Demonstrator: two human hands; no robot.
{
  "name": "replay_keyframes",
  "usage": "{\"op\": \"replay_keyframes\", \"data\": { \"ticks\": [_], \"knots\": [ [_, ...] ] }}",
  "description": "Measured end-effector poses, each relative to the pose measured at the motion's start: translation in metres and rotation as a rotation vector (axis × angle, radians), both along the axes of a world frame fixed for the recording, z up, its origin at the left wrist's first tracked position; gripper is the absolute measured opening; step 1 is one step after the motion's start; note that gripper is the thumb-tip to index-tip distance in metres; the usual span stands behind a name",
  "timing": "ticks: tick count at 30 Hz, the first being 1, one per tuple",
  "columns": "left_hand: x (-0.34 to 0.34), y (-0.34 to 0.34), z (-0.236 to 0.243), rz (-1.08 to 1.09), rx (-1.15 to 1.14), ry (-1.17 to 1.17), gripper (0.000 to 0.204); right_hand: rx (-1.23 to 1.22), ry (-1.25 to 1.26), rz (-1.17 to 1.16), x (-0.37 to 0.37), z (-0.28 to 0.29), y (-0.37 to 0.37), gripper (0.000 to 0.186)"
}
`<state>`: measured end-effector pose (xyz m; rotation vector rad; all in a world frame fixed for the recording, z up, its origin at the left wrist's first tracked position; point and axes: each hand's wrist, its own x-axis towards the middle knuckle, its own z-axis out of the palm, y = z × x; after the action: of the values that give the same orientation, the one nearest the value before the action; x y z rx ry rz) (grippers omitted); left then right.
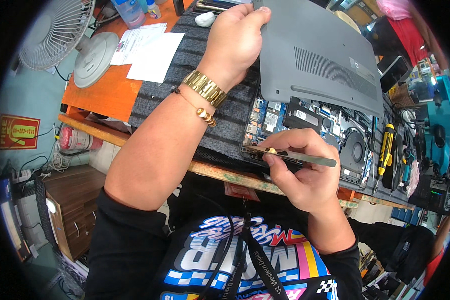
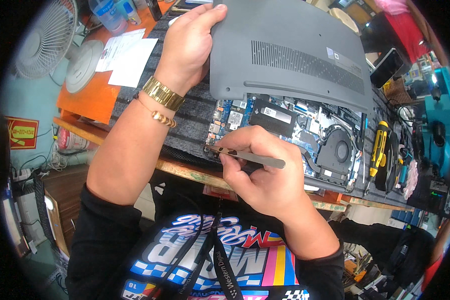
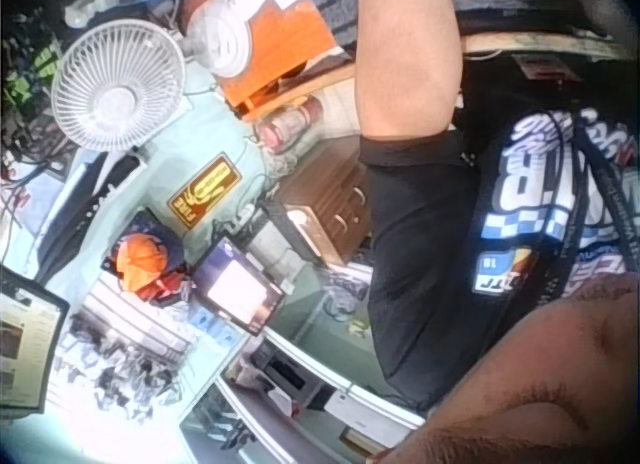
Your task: The person pries the bottom cover off a laptop using a flat tool and then uses tweezers to work on the internal components.
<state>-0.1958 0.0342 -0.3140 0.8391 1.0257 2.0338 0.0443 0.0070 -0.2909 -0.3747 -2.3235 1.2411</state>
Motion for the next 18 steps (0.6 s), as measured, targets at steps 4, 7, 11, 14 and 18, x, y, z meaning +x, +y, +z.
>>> {"op": "replay_keyframes", "data": {
  "ticks": [4,7,11,14,18],
  "knots": [
    [-0.0026,0.0005,-0.0025,0.005,-0.001,0.027,0.025,0.027,0.002,0.008,-0.0011,0.0004,0.0017,0.017],
    [-0.0009,-0.0001,0.0004,-0.015,0.009,-0.012,0.025,0.029,-0.030,0.000,-0.0014,0.0007,0.0024,0.017],
    [-0.0008,-0.0011,0.0006,-0.012,0.002,-0.011,0.025,0.050,-0.048,0.000,-0.0031,0.0015,0.0026,0.016],
    [-0.0005,-0.0004,0.0001,-0.001,0.001,-0.001,0.025,0.022,-0.031,-0.030,-0.0050,-0.0022,0.0000,0.016],
    [0.0001,-0.0005,0.0011,-0.020,0.007,-0.024,0.024,-0.036,-0.045,-0.061,-0.0046,-0.0025,-0.0013,0.016]
  ]
}}
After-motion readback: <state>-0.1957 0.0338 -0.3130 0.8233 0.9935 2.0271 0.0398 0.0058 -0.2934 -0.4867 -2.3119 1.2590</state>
